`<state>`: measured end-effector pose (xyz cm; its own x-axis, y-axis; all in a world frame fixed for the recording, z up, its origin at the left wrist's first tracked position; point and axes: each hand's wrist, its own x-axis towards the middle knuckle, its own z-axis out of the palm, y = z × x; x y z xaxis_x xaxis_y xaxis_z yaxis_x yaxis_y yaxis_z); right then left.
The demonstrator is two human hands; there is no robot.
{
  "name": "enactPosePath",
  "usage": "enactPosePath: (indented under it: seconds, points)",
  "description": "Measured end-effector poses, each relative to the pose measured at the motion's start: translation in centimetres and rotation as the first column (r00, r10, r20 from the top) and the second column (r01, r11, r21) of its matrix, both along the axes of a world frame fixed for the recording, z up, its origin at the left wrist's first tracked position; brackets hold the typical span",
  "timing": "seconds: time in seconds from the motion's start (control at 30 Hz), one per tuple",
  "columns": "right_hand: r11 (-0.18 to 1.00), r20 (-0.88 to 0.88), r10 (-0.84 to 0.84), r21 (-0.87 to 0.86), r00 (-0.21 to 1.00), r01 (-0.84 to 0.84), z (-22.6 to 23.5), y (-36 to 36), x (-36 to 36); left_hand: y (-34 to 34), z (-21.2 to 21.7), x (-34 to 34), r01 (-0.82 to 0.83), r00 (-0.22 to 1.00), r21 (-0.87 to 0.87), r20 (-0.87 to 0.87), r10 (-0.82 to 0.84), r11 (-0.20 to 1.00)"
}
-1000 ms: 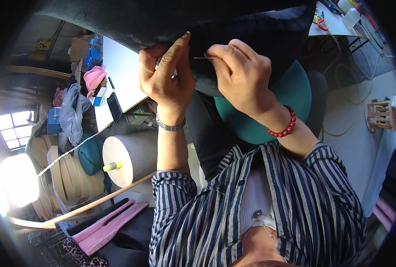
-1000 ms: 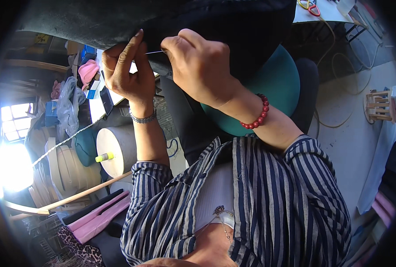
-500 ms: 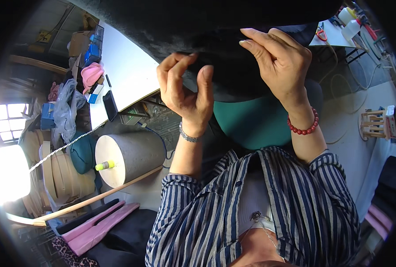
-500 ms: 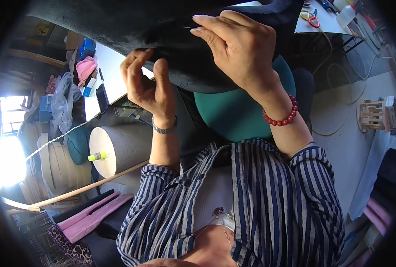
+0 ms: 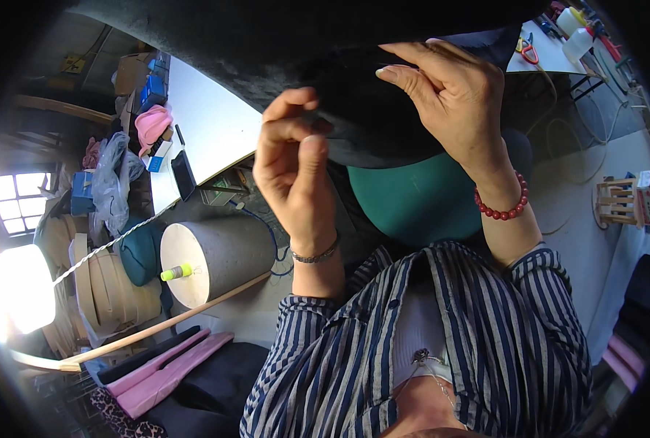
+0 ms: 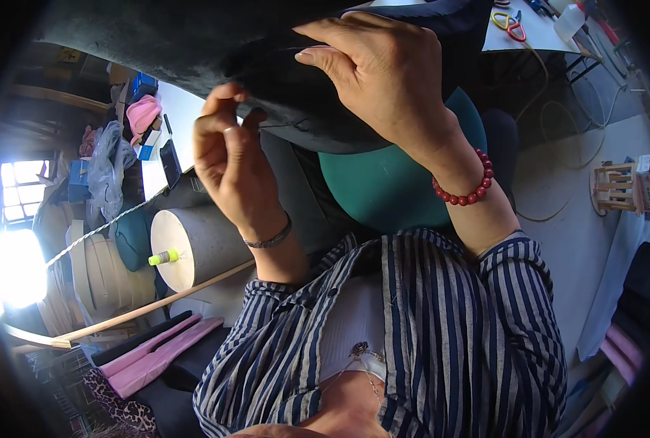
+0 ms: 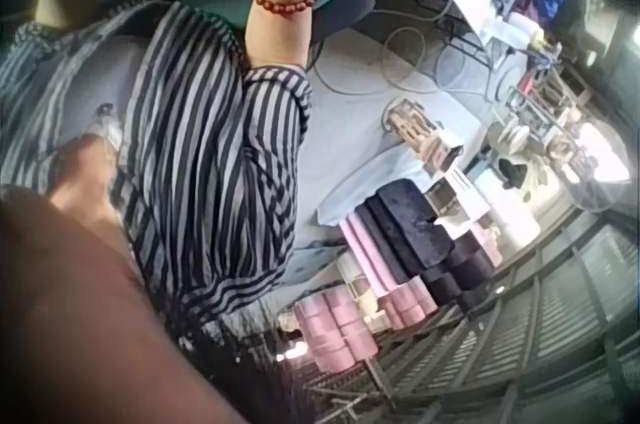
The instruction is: Sewing a dark fabric object by hand using a needle and thread.
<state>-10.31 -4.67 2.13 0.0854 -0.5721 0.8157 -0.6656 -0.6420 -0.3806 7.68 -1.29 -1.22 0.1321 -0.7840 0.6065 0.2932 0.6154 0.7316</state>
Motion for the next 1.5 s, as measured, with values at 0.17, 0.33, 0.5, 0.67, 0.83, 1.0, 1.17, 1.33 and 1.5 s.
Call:
enactPosePath:
  seconds: [0.17,0.33,0.5,0.67,0.83,1.0,1.17,1.33,1.5]
  points:
    - [0.993,-0.031,-0.009,-0.121,0.999,0.005,-0.5,-0.2,0.6,-1.1,1.1,-0.1,0.079,0.992,-0.147,-0.084,-0.092,0.986]
    - [0.996,-0.079,-0.029,-0.086,0.996,0.023,-0.1,0.2,0.5,-2.6,3.0,0.2,0.054,0.998,-0.227,-0.009,-0.058,0.972]
    - [0.994,-0.046,-0.008,-0.108,0.999,0.003,-0.5,0.0,0.6,-3.1,5.0,2.6,-0.233,0.898,-0.311,0.295,0.326,0.921]
    - [0.99,-0.028,-0.025,-0.138,0.999,0.021,-0.4,0.2,0.6,-3.3,5.8,3.7,-0.23,0.843,-0.333,0.401,0.359,0.914]
    - [0.994,-0.019,-0.057,-0.094,0.998,0.055,-0.4,0.1,1.0,-2.4,4.5,3.9,-0.322,0.837,-0.281,0.361,0.41,0.904]
    - [0.985,0.077,0.068,-0.161,0.995,-0.055,-1.2,-0.6,0.0,-2.4,3.2,3.5,-0.197,0.908,-0.212,0.328,0.259,0.957]
    - [0.983,0.058,0.055,-0.181,0.997,-0.044,-1.3,-0.5,0.0,-2.8,3.6,2.9,0.011,0.983,-0.186,0.182,0.024,0.983]
    - [0.991,-0.071,-0.072,-0.114,0.995,0.064,-1.1,0.2,-0.1,-3.5,3.7,3.4,-0.162,0.881,-0.243,0.402,0.251,0.956]
    - [0.985,-0.068,-0.063,-0.163,0.996,0.052,-1.4,-0.2,0.3,-3.4,4.6,4.4,-0.221,0.743,-0.328,0.553,0.377,0.918]
